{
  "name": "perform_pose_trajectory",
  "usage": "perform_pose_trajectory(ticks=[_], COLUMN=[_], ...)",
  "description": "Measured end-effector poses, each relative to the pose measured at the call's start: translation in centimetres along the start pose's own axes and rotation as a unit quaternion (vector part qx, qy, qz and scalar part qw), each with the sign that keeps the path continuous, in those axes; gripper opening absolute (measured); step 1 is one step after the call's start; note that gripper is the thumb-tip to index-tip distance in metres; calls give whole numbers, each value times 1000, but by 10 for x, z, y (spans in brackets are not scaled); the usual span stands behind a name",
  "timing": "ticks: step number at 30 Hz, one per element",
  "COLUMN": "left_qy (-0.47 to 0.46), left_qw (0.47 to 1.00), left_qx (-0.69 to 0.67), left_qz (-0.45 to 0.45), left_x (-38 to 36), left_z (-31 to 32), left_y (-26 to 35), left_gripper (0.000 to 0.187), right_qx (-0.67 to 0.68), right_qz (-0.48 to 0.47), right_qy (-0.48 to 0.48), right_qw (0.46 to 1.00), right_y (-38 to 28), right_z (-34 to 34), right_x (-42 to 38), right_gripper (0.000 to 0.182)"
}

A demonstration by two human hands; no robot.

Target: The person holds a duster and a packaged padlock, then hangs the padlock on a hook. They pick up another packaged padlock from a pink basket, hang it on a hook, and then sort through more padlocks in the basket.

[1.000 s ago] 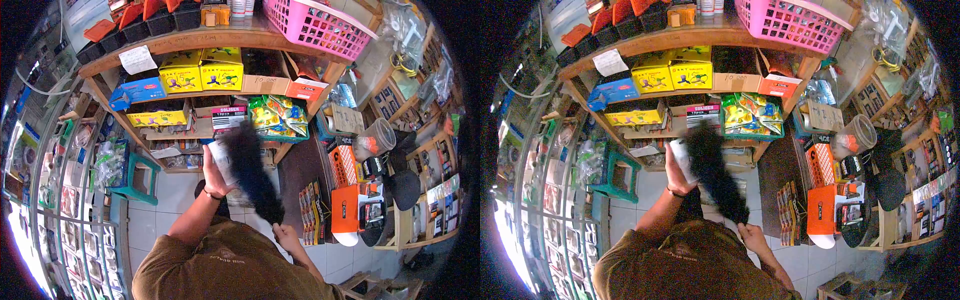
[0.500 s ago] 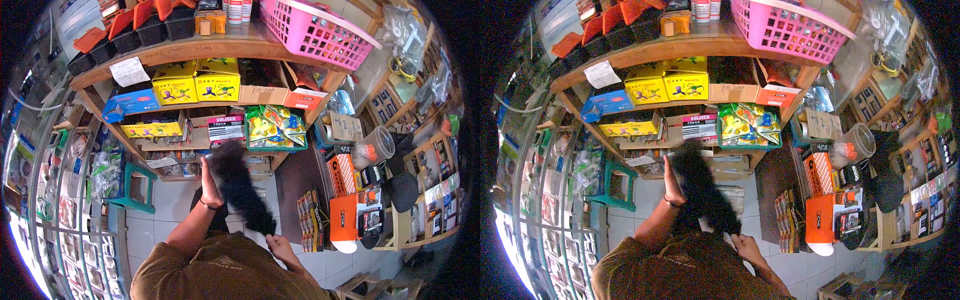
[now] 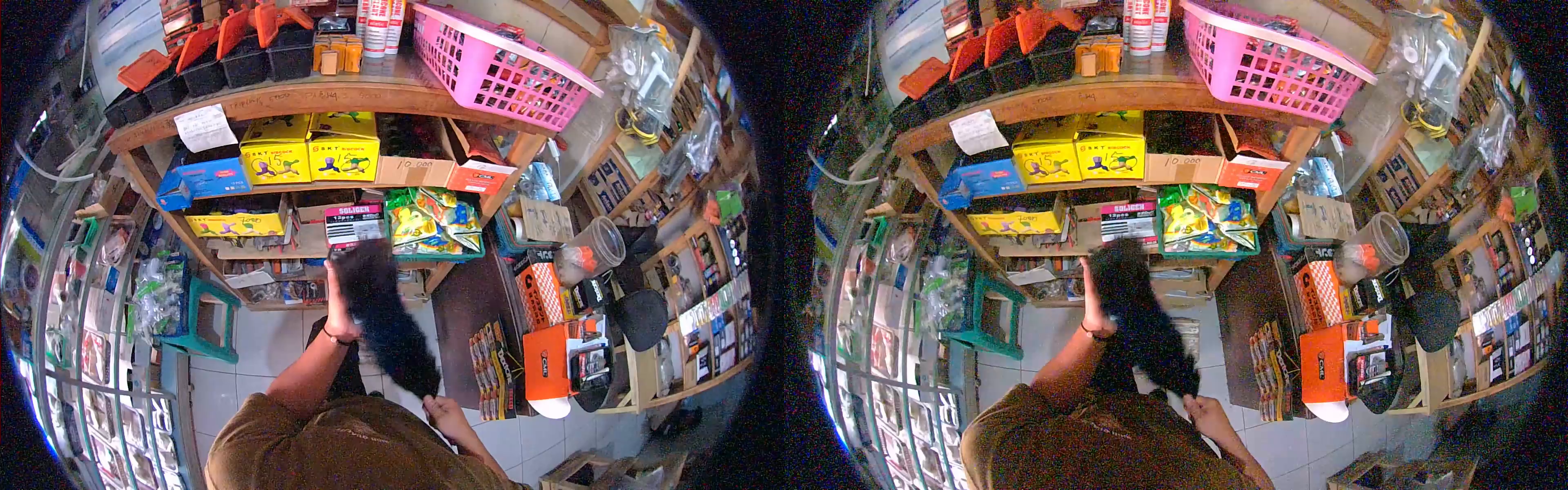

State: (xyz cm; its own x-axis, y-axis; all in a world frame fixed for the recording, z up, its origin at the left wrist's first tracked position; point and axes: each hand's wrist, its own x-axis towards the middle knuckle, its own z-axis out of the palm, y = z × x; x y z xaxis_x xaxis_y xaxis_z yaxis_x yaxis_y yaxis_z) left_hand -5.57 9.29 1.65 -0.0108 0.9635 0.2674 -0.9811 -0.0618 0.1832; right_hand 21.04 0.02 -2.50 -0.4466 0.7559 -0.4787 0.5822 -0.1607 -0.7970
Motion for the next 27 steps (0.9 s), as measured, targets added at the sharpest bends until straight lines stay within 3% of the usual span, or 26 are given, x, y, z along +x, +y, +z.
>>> perform_pose_trajectory(ticks=[1, 3, 5, 7, 9, 10, 11, 13, 15, 17, 18, 19, 21, 22, 23, 25, 26, 27], left_qy=[104, 89, -98, -150, 73, 70, 104, -97, -67, 109, 123, -20, -108, -66, -55, 84, 89, -67], left_qw=[993, 994, 993, 986, 995, 994, 994, 991, 997, 993, 991, 998, 991, 996, 998, 995, 995, 997], left_qx=[40, 12, 4, -4, 54, 81, 7, -31, 12, 36, 42, -24, -19, -20, 29, 42, 32, -17], left_qz=[47, 63, -60, -70, 31, 5, -20, -85, -36, 37, 33, -61, -71, -52, -5, 34, 27, -39], left_x=[2, 3, 2, 6, 2, 2, -5, 3, -12, -7, -7, -17, -9, -13, -24, -19, -20, -23], left_z=[17, -1, -23, -6, 23, 18, 9, -7, 2, 20, 19, 11, -32, -36, 2, 27, 27, 20], left_y=[-1, -5, -1, -1, -9, -10, -12, -5, -5, -7, -6, -1, 4, 2, 3, 3, 5, 7], left_gripper=[66, 61, 66, 73, 74, 80, 78, 75, 76, 67, 70, 69, 66, 65, 77, 78, 77, 71], right_qx=[60, 12, -19, -34, -18, -57, -55, -77, -40, 84, -12, -16, -88, -46, -48, -34, -53, -52], right_qz=[31, 9, -10, -23, 8, -37, -36, -92, -61, 17, -23, -26, -58, -46, -46, 14, -18, -17], right_qy=[38, 32, 5, -3, 81, 58, 58, -27, -2, 57, 43, 42, -42, -6, -6, 37, 17, 19], right_qw=[997, 999, 1000, 999, 996, 996, 996, 992, 997, 995, 999, 999, 994, 998, 998, 999, 998, 998], right_y=[7, 21, 13, 12, 17, 7, 1, -6, 18, 13, 7, 1, -8, 1, 4, 6, 2, -5], right_z=[1, 3, 3, 3, 4, 6, 5, 5, 11, 13, 14, 14, 13, 15, 14, 15, 18, 18], right_x=[1, 0, -8, -6, -4, -11, -16, -22, -14, -13, -17, -19, -21, -18, -12, -10, -12, -17], right_gripper=[47, 47, 48, 48, 49, 49, 49, 48, 49, 49, 48, 48, 47, 48, 48, 47, 48, 48])
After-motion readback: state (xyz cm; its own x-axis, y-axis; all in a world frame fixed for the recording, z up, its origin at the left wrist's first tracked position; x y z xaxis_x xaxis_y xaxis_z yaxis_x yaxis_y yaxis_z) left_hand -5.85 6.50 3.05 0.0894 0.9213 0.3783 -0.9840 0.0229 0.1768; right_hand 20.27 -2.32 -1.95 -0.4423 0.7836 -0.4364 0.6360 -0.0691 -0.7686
